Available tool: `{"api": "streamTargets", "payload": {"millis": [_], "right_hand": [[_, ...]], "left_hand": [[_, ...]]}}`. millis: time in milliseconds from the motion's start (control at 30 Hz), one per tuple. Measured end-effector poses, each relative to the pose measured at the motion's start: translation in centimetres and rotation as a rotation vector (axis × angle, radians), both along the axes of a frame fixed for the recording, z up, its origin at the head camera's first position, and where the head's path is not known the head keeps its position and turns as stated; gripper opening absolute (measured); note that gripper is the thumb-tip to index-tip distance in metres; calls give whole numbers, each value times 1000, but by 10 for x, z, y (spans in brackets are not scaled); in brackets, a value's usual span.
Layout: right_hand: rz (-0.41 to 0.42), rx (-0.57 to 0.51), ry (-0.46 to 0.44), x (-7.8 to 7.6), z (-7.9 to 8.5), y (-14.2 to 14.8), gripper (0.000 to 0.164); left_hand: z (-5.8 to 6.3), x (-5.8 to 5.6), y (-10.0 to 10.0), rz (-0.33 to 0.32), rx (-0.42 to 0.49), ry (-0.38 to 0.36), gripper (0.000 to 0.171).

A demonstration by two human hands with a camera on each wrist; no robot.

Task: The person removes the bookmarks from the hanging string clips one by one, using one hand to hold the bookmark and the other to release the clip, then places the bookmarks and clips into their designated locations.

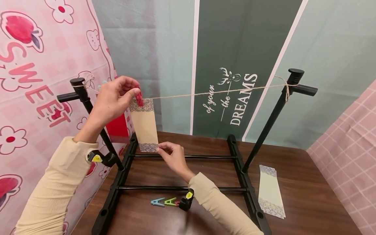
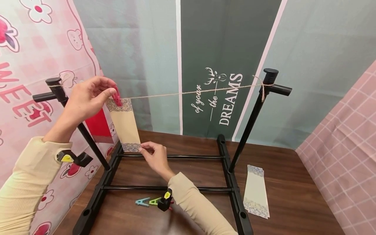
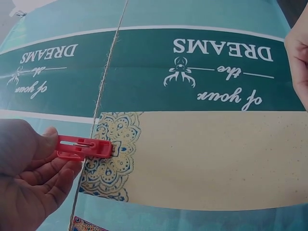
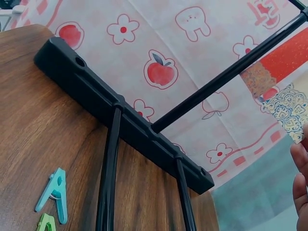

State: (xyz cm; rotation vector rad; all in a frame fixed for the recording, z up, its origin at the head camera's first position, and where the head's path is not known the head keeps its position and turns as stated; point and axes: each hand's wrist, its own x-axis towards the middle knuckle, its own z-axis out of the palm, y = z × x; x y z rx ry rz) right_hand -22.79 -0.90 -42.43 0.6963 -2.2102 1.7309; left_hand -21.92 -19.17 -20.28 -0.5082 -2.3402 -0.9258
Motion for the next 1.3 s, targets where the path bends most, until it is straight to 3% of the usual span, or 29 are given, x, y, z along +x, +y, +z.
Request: {"api": "streamTargets", "payload": {"millis": [1067, 1300], "right_hand": [[0, 20, -21, 6, -5, 11, 11], [-10, 27, -4, 5, -11, 18, 12]], "left_hand": [[4, 4, 1, 21, 69, 120, 13], [6, 6, 0, 19, 83, 110, 17]]}}
